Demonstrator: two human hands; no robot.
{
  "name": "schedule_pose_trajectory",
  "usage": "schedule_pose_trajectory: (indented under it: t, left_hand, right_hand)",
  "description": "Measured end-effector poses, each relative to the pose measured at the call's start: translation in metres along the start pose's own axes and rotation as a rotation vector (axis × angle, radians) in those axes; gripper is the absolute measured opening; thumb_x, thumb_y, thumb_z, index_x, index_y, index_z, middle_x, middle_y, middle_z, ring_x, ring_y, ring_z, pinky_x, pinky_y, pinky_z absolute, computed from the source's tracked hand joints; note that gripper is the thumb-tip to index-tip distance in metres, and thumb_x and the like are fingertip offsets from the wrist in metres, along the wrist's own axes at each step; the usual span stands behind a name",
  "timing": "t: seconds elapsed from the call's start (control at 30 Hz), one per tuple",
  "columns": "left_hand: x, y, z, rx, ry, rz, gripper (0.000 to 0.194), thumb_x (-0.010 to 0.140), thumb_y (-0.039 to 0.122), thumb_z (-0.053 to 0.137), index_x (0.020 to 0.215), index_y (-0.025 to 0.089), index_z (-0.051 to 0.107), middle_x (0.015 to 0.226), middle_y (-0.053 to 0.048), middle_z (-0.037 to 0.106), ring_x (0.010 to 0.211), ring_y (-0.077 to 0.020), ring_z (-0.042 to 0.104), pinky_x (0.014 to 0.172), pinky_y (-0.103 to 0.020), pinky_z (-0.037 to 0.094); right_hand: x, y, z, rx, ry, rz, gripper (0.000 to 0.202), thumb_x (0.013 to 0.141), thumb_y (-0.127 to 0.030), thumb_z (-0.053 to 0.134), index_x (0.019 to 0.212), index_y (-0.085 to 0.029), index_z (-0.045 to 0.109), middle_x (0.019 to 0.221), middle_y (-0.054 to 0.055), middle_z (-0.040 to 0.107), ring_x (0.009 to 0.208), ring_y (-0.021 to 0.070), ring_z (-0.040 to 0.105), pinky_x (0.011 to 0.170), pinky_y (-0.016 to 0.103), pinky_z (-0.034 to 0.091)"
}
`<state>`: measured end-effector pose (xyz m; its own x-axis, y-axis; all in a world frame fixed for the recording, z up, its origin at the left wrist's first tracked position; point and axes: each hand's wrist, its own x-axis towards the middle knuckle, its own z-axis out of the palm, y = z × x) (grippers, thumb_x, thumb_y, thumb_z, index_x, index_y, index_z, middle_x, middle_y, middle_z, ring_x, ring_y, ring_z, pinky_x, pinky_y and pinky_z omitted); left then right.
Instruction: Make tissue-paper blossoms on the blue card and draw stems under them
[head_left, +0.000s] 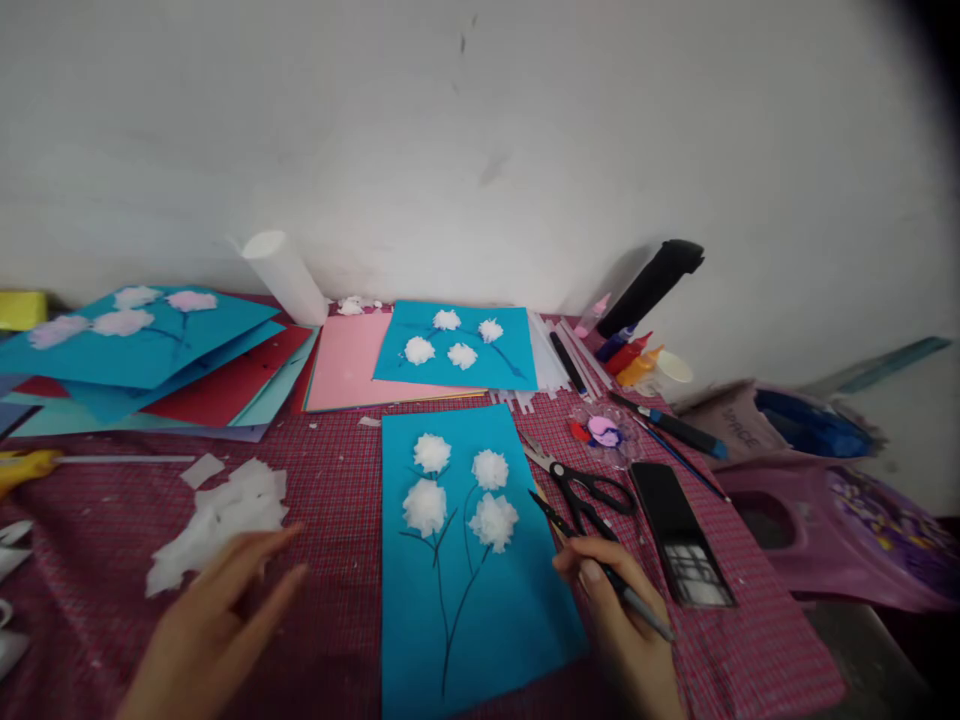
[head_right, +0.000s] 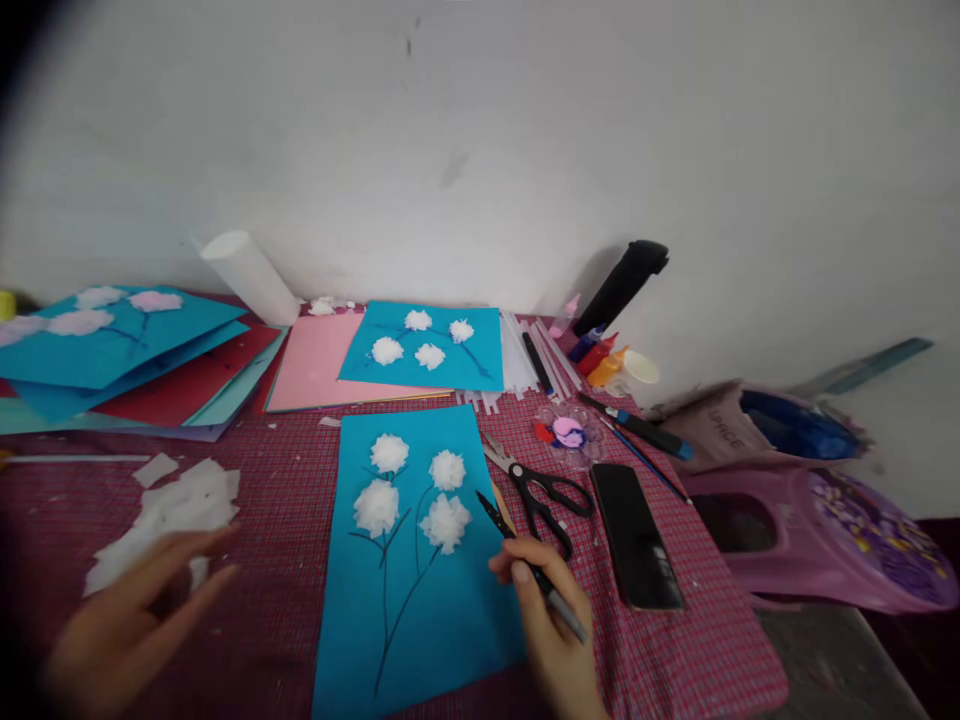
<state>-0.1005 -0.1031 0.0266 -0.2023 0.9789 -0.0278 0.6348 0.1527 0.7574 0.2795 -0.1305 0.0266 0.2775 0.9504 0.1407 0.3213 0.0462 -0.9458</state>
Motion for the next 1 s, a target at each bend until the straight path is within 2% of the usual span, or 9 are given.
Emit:
schedule_pose_trajectory:
  t: [0.07,0.13,0.27,0.4,0.5,0.7,0.8,0.9,1.0]
  left_hand:
    - [-0.013,0.014,0.019,-0.044,-0.140,0.011,0.038,0.066,0.051,0.069,0.100,0.035,0.069,0.097,-0.001,0.070,0.086,-0.0255,0.065,0.077,-0.032,0.053]
    - [-0.023,0.025,0.033,-0.092,-0.239,-0.042,0.036,0.066,0.051,0.069,0.098,0.034,0.071,0.092,-0.002,0.072,0.084,-0.0257,0.067,0.075,-0.031,0.055]
    - [-0.040,0.034,0.047,-0.136,-0.343,-0.143,0.041,0.067,0.050,0.067,0.104,0.033,0.069,0.085,-0.002,0.072,0.078,-0.0247,0.068,0.072,-0.031,0.056]
    - [-0.054,0.031,0.050,-0.151,-0.310,-0.207,0.049,0.064,0.050,0.070,0.109,0.031,0.066,0.090,-0.002,0.072,0.080,-0.0247,0.067,0.073,-0.033,0.056]
    - [-0.064,0.030,0.051,-0.202,-0.258,-0.231,0.053,0.064,0.049,0.071,0.113,0.030,0.063,0.093,-0.003,0.071,0.068,-0.0212,0.064,0.068,-0.034,0.055]
    - [-0.073,0.046,0.056,-0.454,-0.204,-0.241,0.051,0.063,0.042,0.073,0.111,0.026,0.063,0.097,-0.006,0.069,0.068,-0.0192,0.061,0.055,-0.028,0.049]
    - [-0.068,0.057,0.061,-0.588,-0.182,-0.287,0.055,0.062,0.042,0.074,0.110,0.021,0.059,0.088,-0.006,0.068,0.059,-0.0146,0.056,0.047,-0.023,0.041]
    - [-0.063,0.065,0.066,-0.628,-0.180,-0.340,0.058,0.064,0.045,0.071,0.111,0.017,0.055,0.072,-0.001,0.064,0.041,-0.0063,0.038,0.039,-0.018,0.023]
    - [-0.063,0.068,0.070,-0.593,-0.271,-0.343,0.043,0.065,0.049,0.068,0.090,0.015,0.059,0.053,0.007,0.049,0.037,-0.0052,0.026,0.039,-0.019,0.013]
  right_hand:
    - [0.001,0.003,-0.001,0.051,-0.024,0.027,0.014,0.089,-0.029,0.054,0.095,-0.024,0.066,0.075,0.004,0.070,0.067,0.0178,0.065,0.061,0.027,0.055]
    - [-0.002,0.008,-0.002,0.124,-0.037,0.064,0.013,0.089,-0.029,0.053,0.095,-0.024,0.065,0.073,0.003,0.069,0.066,0.0167,0.064,0.061,0.027,0.054]
    - [-0.019,0.016,-0.004,0.262,-0.037,0.150,0.012,0.089,-0.029,0.055,0.093,-0.024,0.065,0.070,0.002,0.068,0.063,0.0160,0.062,0.060,0.027,0.053]
    - [-0.036,0.025,-0.003,0.302,-0.032,0.199,0.012,0.088,-0.030,0.056,0.093,-0.024,0.065,0.070,0.002,0.068,0.063,0.0171,0.062,0.060,0.029,0.051]
    - [-0.040,0.032,-0.002,0.326,-0.035,0.196,0.014,0.088,-0.032,0.056,0.093,-0.023,0.065,0.070,0.003,0.068,0.064,0.0190,0.063,0.061,0.032,0.051]
    - [-0.036,0.032,0.001,0.328,-0.071,0.142,0.016,0.088,-0.033,0.055,0.092,-0.021,0.065,0.072,0.003,0.069,0.064,0.0177,0.063,0.062,0.031,0.052]
    - [-0.033,0.030,0.004,0.343,-0.077,0.117,0.017,0.089,-0.034,0.054,0.092,-0.021,0.064,0.072,0.002,0.068,0.065,0.0168,0.062,0.064,0.030,0.051]
    - [-0.032,0.029,0.005,0.359,-0.098,0.109,0.017,0.089,-0.035,0.053,0.094,-0.021,0.062,0.073,0.002,0.067,0.066,0.0167,0.061,0.064,0.029,0.050]
    - [-0.032,0.027,0.004,0.391,-0.129,0.104,0.019,0.090,-0.036,0.053,0.094,-0.020,0.062,0.073,0.002,0.067,0.065,0.0168,0.060,0.064,0.029,0.049]
